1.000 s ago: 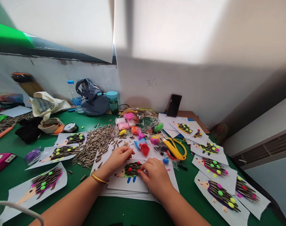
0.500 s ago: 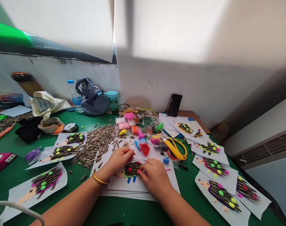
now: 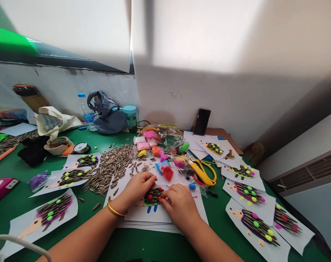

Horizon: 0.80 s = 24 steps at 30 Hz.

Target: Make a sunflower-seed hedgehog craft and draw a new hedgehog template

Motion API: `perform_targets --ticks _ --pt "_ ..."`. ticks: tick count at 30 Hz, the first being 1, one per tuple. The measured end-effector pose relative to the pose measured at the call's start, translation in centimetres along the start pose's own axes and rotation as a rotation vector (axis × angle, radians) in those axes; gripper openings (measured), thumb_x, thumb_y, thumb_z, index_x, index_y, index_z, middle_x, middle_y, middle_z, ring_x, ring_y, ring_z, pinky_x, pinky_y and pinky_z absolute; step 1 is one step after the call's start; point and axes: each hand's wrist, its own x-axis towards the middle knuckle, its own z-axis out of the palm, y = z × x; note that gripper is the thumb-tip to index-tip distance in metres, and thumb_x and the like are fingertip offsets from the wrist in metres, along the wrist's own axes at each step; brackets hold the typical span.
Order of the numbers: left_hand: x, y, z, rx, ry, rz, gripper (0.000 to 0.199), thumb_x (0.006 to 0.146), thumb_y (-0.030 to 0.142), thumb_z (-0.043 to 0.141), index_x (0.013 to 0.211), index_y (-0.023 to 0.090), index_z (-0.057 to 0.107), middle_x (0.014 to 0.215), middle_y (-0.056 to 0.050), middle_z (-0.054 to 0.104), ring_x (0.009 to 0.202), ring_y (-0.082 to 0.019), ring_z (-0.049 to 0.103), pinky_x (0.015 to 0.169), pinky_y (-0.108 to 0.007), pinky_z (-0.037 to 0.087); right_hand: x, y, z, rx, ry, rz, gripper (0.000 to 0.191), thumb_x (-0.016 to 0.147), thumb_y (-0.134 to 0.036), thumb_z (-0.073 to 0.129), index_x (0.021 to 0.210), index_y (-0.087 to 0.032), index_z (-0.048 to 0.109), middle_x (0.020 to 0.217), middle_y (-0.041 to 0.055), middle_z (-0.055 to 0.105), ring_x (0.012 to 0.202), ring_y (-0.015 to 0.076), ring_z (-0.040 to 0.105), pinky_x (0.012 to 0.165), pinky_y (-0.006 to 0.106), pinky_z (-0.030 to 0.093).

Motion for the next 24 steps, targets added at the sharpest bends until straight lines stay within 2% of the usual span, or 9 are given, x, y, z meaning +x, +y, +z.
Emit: perform_targets --ticks 14,20,24 --pt "-0.2 0.4 -0.2 0.050 -0.001 0.014 0.034 0.090 0.039 0.045 0.069 0.021 0.065 0.072 -0.002 0.069 0.066 -0.016 0.059 0.057 -0.025 0.035 0.2 -0.2 0.2 -0.022 0.029 -0.025 0.003 0.083 -0.022 0.071 0.080 -0.022 0.072 0.080 0.0021 0.066 0.080 0.0194 0.059 0.076 0.033 0.037" --pt "-0.1 0.4 -0.1 -0.001 0.003 0.028 0.033 0.090 0.038 0.046 0.070 0.021 0.066 0.071 -0.001 0.070 0.066 -0.017 0.060 0.058 -0.026 0.037 0.2 0.7 -0.8 0.016 0.074 -0.018 0.022 0.094 -0.029 0.056 0.079 -0.021 0.070 0.079 0.0038 0.064 0.078 0.0190 0.057 0.073 0.032 0.038" --pt "0.0 0.6 -0.3 -0.051 0.048 0.063 0.029 0.089 0.036 0.048 0.076 0.021 0.070 0.077 -0.002 0.072 0.074 -0.018 0.063 0.065 -0.027 0.042 0.3 1.0 -1.1 0.038 0.091 -0.012 0.025 0.095 -0.030 0.052 0.078 -0.021 0.069 0.079 0.0040 0.063 0.078 0.0186 0.057 0.071 0.031 0.038"
